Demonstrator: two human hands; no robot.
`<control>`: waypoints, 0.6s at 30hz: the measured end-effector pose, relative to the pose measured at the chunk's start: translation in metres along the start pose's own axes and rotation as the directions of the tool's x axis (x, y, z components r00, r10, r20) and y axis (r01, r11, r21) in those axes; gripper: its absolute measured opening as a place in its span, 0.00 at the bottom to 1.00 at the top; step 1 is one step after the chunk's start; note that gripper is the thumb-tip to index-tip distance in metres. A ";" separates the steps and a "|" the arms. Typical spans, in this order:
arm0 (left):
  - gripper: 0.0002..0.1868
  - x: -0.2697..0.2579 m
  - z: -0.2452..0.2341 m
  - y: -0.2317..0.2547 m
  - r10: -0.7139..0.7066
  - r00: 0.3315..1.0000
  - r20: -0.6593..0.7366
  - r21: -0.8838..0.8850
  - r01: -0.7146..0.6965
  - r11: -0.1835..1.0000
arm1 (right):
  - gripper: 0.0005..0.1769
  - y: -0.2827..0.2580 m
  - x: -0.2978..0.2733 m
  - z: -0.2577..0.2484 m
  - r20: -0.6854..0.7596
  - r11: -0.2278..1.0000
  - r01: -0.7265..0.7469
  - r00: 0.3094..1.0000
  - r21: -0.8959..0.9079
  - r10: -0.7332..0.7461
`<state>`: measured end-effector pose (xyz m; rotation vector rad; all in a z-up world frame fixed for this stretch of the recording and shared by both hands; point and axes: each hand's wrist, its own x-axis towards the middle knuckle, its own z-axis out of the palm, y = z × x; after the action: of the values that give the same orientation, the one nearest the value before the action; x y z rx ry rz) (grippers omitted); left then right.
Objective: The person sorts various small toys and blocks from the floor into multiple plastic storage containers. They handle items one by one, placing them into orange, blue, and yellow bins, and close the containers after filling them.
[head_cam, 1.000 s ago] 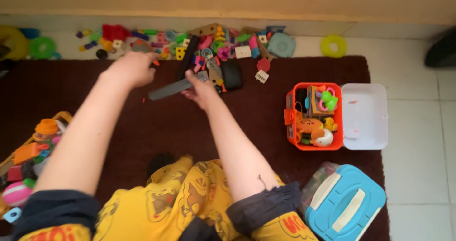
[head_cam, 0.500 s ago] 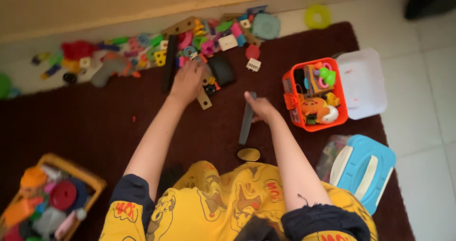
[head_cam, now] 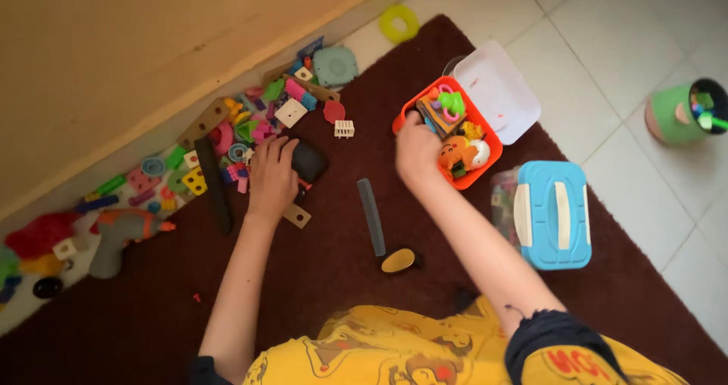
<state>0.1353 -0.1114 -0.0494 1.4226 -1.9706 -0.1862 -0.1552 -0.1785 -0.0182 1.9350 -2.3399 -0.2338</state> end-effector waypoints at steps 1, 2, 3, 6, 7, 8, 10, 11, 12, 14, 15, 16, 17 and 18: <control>0.33 -0.001 -0.002 0.001 -0.017 1.000 0.009 0.002 0.017 1.000 | 0.24 0.006 0.002 0.002 0.045 0.998 -0.051 0.998 -0.024 0.052; 0.33 -0.002 -0.004 0.001 -0.032 0.999 0.010 -0.021 0.032 0.999 | 0.21 0.013 0.001 0.005 0.081 0.998 -0.042 0.996 -0.044 0.045; 0.34 -0.001 -0.005 0.000 -0.049 0.999 0.007 -0.040 0.049 0.998 | 0.19 0.019 0.002 0.009 0.114 0.998 -0.028 0.993 -0.061 0.034; 0.34 0.001 -0.008 -0.004 -0.109 0.994 0.016 -0.049 0.110 0.993 | 0.09 0.037 -0.002 0.019 0.075 0.996 0.062 0.996 -0.069 -0.057; 0.34 0.001 -0.008 -0.005 -0.134 0.991 0.021 -0.044 0.135 0.990 | 0.06 0.040 -0.006 0.022 0.040 0.992 0.102 0.994 -0.067 -0.100; 0.34 0.001 -0.008 -0.005 -0.129 0.991 0.020 -0.034 0.130 0.991 | 0.06 0.042 -0.009 0.022 0.047 0.993 0.109 0.993 -0.046 -0.107; 0.34 0.003 -0.009 -0.008 -0.119 0.993 0.019 -0.008 0.119 0.993 | 0.08 0.046 -0.015 0.017 0.061 0.992 0.125 0.990 0.000 -0.125; 0.34 0.003 -0.010 -0.008 -0.129 0.990 0.049 -0.017 0.130 0.991 | 0.09 0.046 -0.019 0.014 0.082 0.992 0.127 0.989 -0.006 -0.126; 0.34 0.003 -0.010 -0.009 -0.140 0.987 0.079 -0.025 0.142 0.989 | 0.09 0.044 -0.022 0.011 0.102 0.992 0.129 0.987 -0.011 -0.127; 0.37 0.002 -0.010 -0.007 -0.112 0.980 0.164 -0.010 0.115 0.993 | 0.10 0.037 -0.031 0.004 0.105 0.991 0.137 0.985 -0.007 -0.136; 0.39 0.001 -0.011 -0.006 -0.072 0.973 0.220 0.010 0.072 0.997 | 0.10 0.033 -0.037 0.002 0.086 0.990 0.141 0.986 0.004 -0.141; 0.42 0.000 -0.010 -0.003 -0.033 0.960 0.277 0.027 0.027 0.999 | 0.10 0.028 -0.043 0.000 0.067 0.989 0.145 0.987 0.014 -0.145; 0.44 0.002 -0.006 0.000 -0.024 0.945 0.327 0.089 -0.006 0.996 | 0.09 0.022 -0.048 -0.002 0.084 0.991 0.136 0.987 0.006 -0.136; 0.46 0.003 -0.003 0.004 -0.017 0.926 0.377 0.148 -0.042 0.988 | 0.09 0.015 -0.053 -0.003 0.101 0.992 0.128 0.987 -0.002 -0.127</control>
<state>0.1330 -0.1112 -0.0442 1.5624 -2.3494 -0.3299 -0.1588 -0.1238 -0.0110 2.1196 -2.2717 -0.3593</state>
